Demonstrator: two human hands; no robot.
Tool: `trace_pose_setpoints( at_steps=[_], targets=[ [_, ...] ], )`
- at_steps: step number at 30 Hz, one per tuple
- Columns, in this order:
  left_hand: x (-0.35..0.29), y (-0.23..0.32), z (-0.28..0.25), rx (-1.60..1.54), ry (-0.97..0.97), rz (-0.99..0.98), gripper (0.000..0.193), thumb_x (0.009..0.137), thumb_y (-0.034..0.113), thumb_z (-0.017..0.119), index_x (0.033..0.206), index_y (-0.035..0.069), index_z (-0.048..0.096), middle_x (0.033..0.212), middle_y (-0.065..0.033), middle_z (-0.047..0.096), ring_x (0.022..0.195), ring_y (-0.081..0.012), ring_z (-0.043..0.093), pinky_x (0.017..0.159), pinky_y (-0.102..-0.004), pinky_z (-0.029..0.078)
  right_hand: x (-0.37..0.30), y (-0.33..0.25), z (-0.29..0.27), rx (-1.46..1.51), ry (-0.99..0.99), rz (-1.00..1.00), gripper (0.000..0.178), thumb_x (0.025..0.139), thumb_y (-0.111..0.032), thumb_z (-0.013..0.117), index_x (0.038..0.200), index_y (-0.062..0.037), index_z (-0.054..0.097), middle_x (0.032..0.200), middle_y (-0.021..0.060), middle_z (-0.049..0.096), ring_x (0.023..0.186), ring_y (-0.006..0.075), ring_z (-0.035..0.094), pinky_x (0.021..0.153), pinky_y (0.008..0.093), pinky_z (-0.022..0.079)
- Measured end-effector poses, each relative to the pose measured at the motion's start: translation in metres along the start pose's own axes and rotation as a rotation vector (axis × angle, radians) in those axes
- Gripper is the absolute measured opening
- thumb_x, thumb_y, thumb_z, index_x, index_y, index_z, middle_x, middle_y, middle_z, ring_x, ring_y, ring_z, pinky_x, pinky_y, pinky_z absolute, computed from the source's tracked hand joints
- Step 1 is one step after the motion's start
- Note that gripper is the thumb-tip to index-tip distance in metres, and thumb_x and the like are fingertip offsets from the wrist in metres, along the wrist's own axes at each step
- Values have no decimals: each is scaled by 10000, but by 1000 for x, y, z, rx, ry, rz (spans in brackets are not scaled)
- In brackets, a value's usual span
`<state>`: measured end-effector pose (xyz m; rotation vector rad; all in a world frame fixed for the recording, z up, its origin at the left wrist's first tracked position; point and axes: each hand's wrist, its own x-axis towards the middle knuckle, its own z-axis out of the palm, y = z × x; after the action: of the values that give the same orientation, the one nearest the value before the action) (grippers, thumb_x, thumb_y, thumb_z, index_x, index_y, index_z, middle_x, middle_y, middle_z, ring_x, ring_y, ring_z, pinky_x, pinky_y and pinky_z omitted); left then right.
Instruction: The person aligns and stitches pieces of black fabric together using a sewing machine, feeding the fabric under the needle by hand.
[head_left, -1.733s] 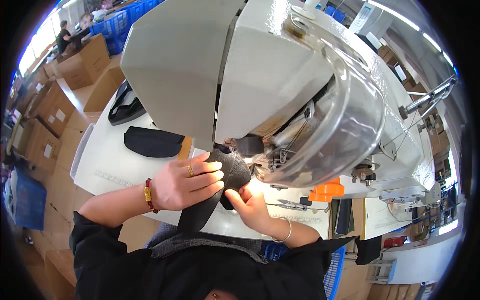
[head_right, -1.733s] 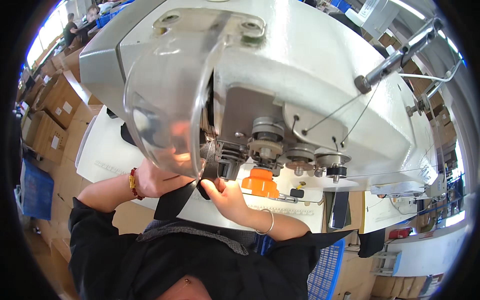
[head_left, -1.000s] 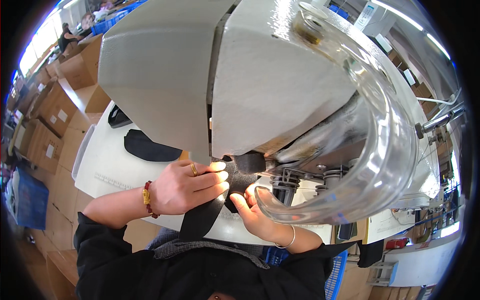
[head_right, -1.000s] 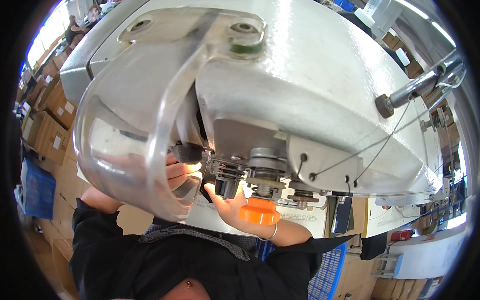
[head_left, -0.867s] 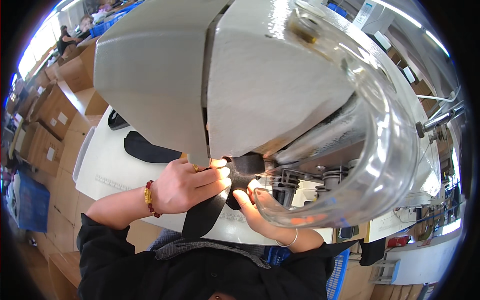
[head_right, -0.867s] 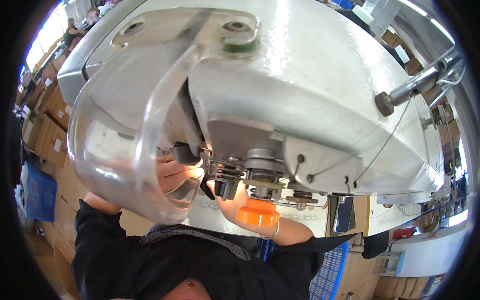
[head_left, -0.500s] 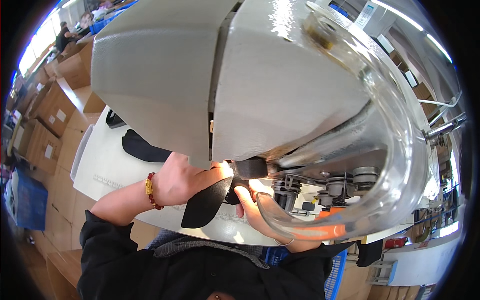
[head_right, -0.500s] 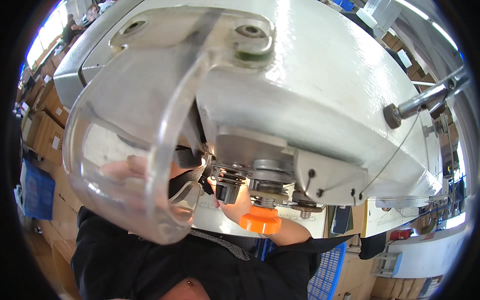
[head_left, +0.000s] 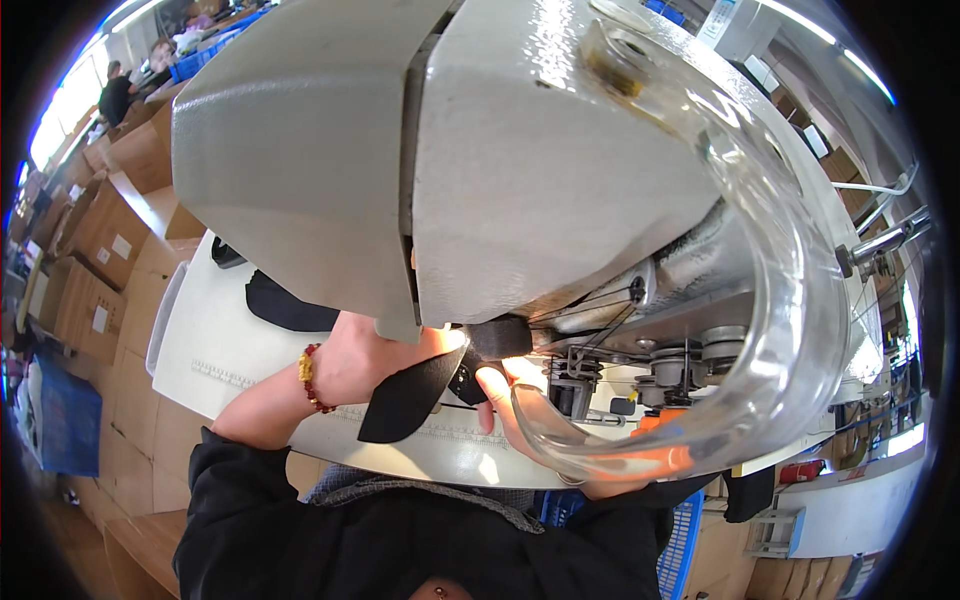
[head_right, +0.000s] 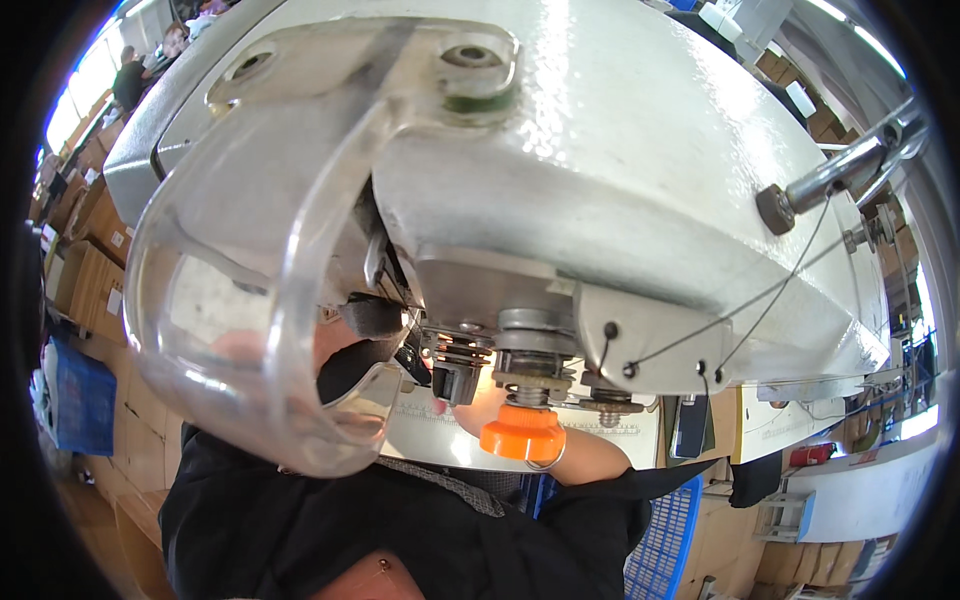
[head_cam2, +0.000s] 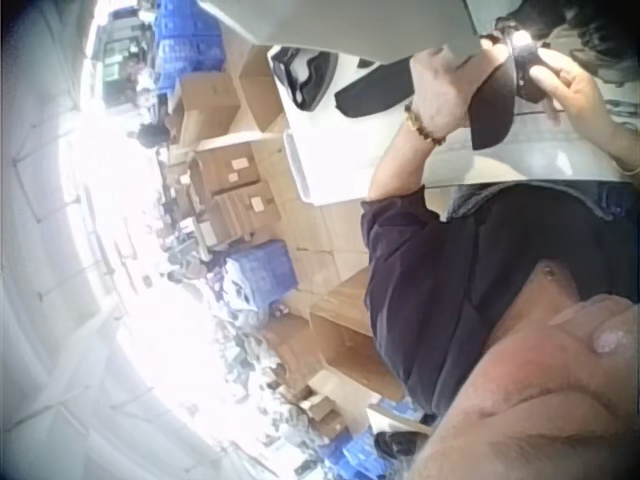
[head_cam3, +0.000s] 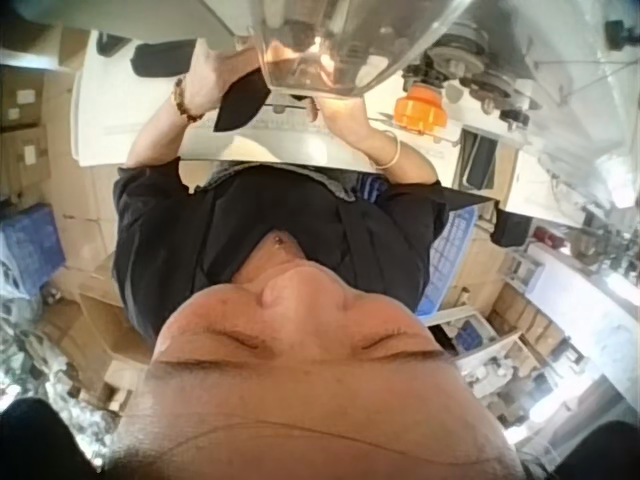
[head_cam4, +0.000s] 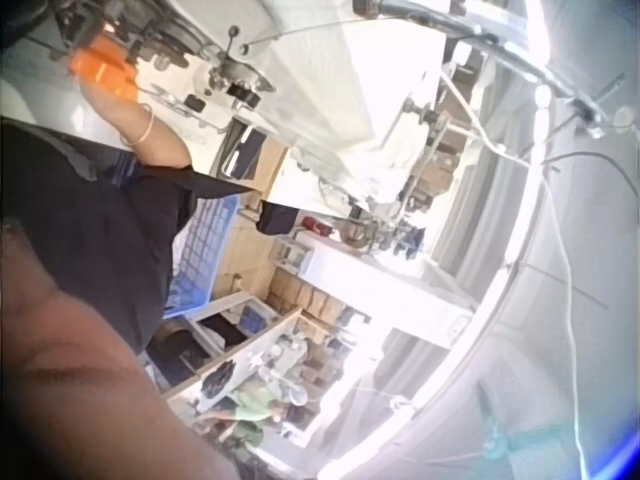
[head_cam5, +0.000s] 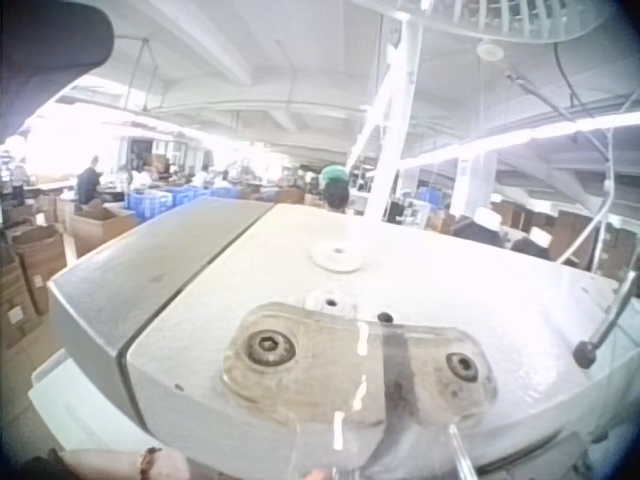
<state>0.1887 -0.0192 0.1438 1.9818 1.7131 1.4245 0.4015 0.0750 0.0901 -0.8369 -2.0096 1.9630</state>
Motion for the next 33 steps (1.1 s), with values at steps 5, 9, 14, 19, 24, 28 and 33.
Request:
trace_pose_setpoints(
  at_steps=[5,9,14,19,24,28,33],
  targets=[
    [7,-7,-30,-102,-258,304,272,680,16,794,938,59,720,1029,-86,665,894,-267,640,790,-369,496,8,-7,-11,-672,256,-774,242,917,-126,580,1149,-64,552,1025,103,600,785,153,601,644,290,467],
    [-12,-45,-16,-427,-80,334,158,728,53,799,856,76,710,936,-61,687,859,-221,657,759,-329,497,25,-14,-18,-1193,399,-1406,294,884,-102,607,1174,-89,559,1052,109,610,808,158,602,662,287,478],
    [0,-38,-13,-299,-13,530,146,718,77,806,825,65,708,895,-53,690,804,-212,660,716,-325,500,28,-23,-33,-1495,345,-1822,442,741,-19,701,1162,-125,620,1069,116,643,850,184,614,697,300,507],
    [3,-39,-13,-269,-12,562,119,719,90,798,785,53,706,844,-58,686,737,-222,656,667,-329,501,20,-21,-18,-1017,159,-1512,382,689,26,742,1060,-39,677,1013,136,683,738,179,634,619,302,501],
    [-6,-55,-9,-2,-45,605,128,663,77,776,759,45,698,819,-54,676,714,-217,645,641,-332,499,18,-41,-16,-1107,187,-1437,393,711,10,776,1087,15,666,765,126,683,538,190,609,509,285,467],
    [0,-47,-5,-32,40,680,128,649,66,756,760,46,696,821,-46,668,709,-213,641,633,-336,497,25,-11,-21,-902,186,-1422,391,764,-45,755,1138,-8,649,844,128,693,611,213,628,536,306,489],
    [-3,-48,2,-3,110,652,149,635,40,733,781,50,705,815,-42,649,687,-210,634,606,-327,490,44,88,-21,-1106,396,-1262,296,874,-73,620,1160,4,615,1111,142,599,982,258,551,861,347,373]
  ],
)
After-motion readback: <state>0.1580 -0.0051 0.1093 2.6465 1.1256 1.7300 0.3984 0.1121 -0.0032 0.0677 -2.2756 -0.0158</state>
